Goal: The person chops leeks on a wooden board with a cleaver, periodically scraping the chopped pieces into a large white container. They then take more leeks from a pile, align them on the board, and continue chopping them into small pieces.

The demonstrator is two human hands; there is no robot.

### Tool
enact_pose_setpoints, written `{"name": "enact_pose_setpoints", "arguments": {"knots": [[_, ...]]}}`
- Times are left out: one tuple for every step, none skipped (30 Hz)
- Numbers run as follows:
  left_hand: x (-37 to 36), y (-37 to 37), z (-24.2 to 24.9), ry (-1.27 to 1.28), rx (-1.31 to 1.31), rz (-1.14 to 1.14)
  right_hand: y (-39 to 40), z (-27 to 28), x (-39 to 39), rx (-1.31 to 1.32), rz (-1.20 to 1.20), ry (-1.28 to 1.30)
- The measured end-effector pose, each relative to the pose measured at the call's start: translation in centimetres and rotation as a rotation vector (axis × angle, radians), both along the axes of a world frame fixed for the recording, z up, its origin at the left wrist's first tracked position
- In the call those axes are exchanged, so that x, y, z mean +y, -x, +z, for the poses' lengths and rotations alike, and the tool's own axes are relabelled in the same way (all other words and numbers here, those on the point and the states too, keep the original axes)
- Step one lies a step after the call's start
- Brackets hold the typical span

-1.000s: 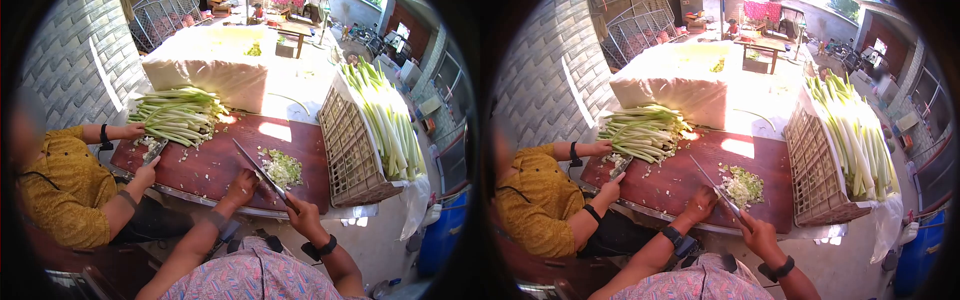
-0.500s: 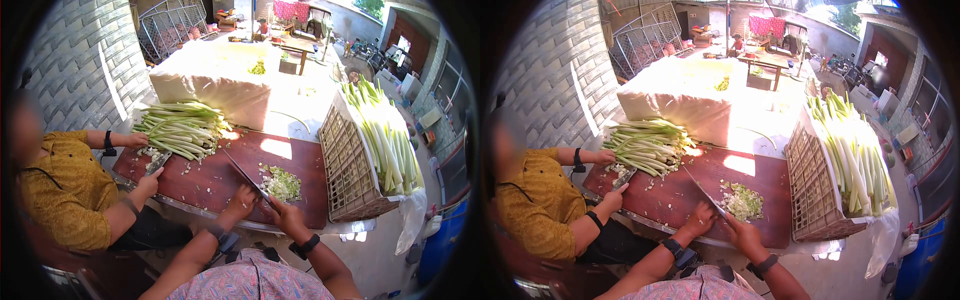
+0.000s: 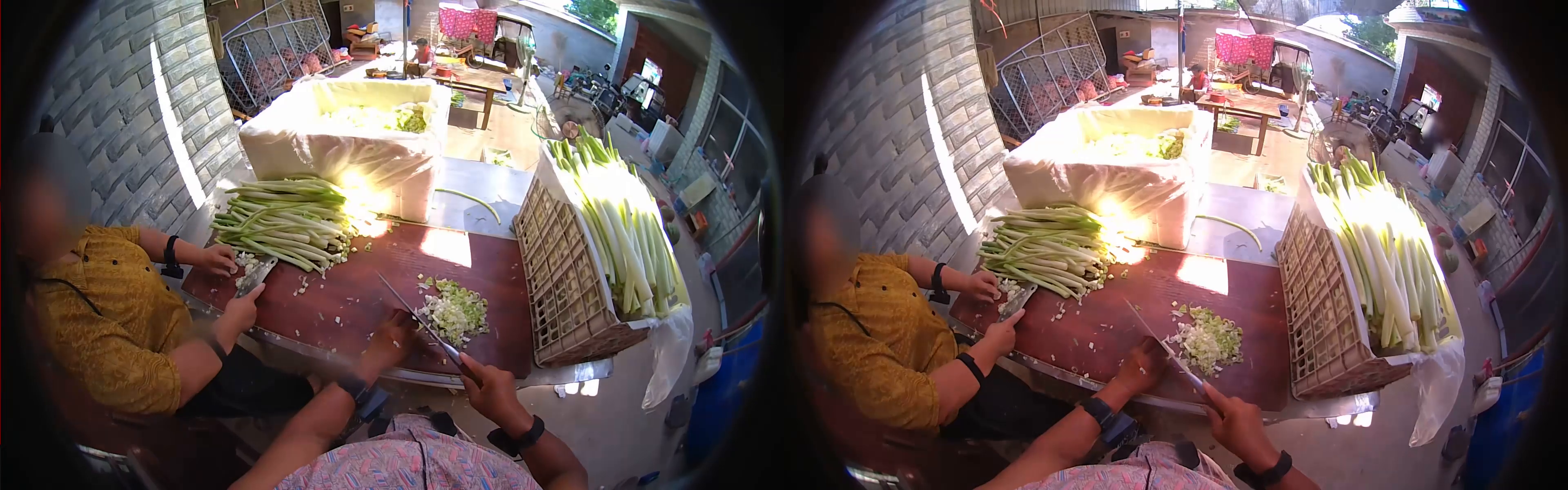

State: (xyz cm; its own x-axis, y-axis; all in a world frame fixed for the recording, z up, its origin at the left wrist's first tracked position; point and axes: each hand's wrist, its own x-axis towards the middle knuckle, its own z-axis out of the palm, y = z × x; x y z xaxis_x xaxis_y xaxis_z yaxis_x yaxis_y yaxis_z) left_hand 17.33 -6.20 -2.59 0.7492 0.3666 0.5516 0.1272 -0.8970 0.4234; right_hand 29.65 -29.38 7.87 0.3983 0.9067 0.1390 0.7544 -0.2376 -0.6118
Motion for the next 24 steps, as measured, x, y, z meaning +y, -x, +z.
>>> {"name": "enact_pose_setpoints", "arguments": {"knots": [[-0.1, 0.1, 0.0, 0.052, -0.006, 0.009, 0.2, 0.7, -0.2, -0.035, 0.007, 0.037], [-0.2, 0.2, 0.1, 0.104, -0.012, 0.02, 0.2, 1.0, -0.3, -0.034, 0.005, 0.036], [-0.2, 0.1, 0.0, 0.103, -0.012, 0.018, 0.1, 1.3, -0.3, -0.052, 0.009, 0.047], [-0.2, 0.1, -0.1, 0.08, -0.014, 0.015, 0.0, 1.4, -0.3, -0.071, 0.014, 0.058], [-0.2, 0.0, -0.1, 0.057, -0.017, 0.013, -0.1, 1.4, 0.0, -0.072, 0.015, 0.058], [-0.2, 0.0, 0.1, 0.057, -0.017, 0.015, -0.3, 1.2, 0.4, -0.064, 0.034, 0.046], [-0.3, 0.0, 0.3, 0.06, -0.011, 0.016, -0.4, 0.9, 0.7, -0.056, 0.053, 0.034], [-0.3, 0.0, 0.3, 0.062, -0.004, 0.015, -0.6, 0.0, 1.4, -0.056, 0.054, 0.034], [-0.3, 0.1, 0.2, 0.061, -0.005, 0.015, -0.7, -1.3, 2.5, -0.053, 0.058, 0.036], [-0.2, 0.1, -0.2, 0.053, 0.008, 0.016, -0.8, -2.2, 3.4, -0.053, 0.061, 0.037], [-0.2, 0.0, -0.2, 0.042, 0.019, 0.016, -0.6, -2.4, 4.2, -0.056, 0.059, 0.032], [-0.1, 0.0, -0.1, 0.036, 0.016, 0.016, -0.5, -2.3, 5.1, -0.031, 0.056, -0.007], [-0.2, 0.0, 0.1, 0.048, 0.008, 0.015, -0.5, -2.4, 5.7, -0.004, 0.053, -0.045], [-0.2, 0.1, 0.3, 0.06, 0.002, 0.012, -0.7, -3.0, 6.0, -0.004, 0.051, -0.05], [-0.3, 0.2, 0.5, 0.056, 0.004, 0.009, -0.8, -3.6, 6.2, 0.107, 0.003, -0.092], [-0.4, 0.3, 0.8, 0.085, 0.027, 0.01, -0.8, -4.0, 6.2, 0.217, -0.045, -0.133], [-0.5, 0.3, 1.1, 0.115, 0.047, 0.014, -0.8, -4.0, 5.9, 0.216, -0.047, -0.135], [-0.4, 0.3, 1.2, 0.113, 0.046, 0.013, -0.8, -3.9, 5.4, 0.186, -0.057, -0.128], [-0.4, 0.3, 1.1, 0.118, 0.033, 0.009, -0.8, -3.6, 5.1, 0.157, -0.067, -0.121], [-0.4, 0.2, 0.9, 0.126, 0.021, 0.003, -0.7, -2.9, 4.4, 0.158, -0.069, -0.121], [-0.3, 0.1, 0.7, 0.127, 0.022, -0.001, -0.5, -1.9, 3.6, 0.139, -0.056, -0.078], [-0.2, 0.1, 0.5, 0.077, 0.015, 0.0, -0.4, -1.2, 2.9, 0.119, -0.043, -0.035], [-0.2, 0.0, 0.4, 0.028, 0.008, 0.002, -0.5, -1.3, 2.2, 0.12, -0.045, -0.032], [-0.2, 0.0, 0.2, 0.03, 0.008, 0.001, -0.4, -1.6, 1.3, 0.095, -0.016, -0.081]]}}
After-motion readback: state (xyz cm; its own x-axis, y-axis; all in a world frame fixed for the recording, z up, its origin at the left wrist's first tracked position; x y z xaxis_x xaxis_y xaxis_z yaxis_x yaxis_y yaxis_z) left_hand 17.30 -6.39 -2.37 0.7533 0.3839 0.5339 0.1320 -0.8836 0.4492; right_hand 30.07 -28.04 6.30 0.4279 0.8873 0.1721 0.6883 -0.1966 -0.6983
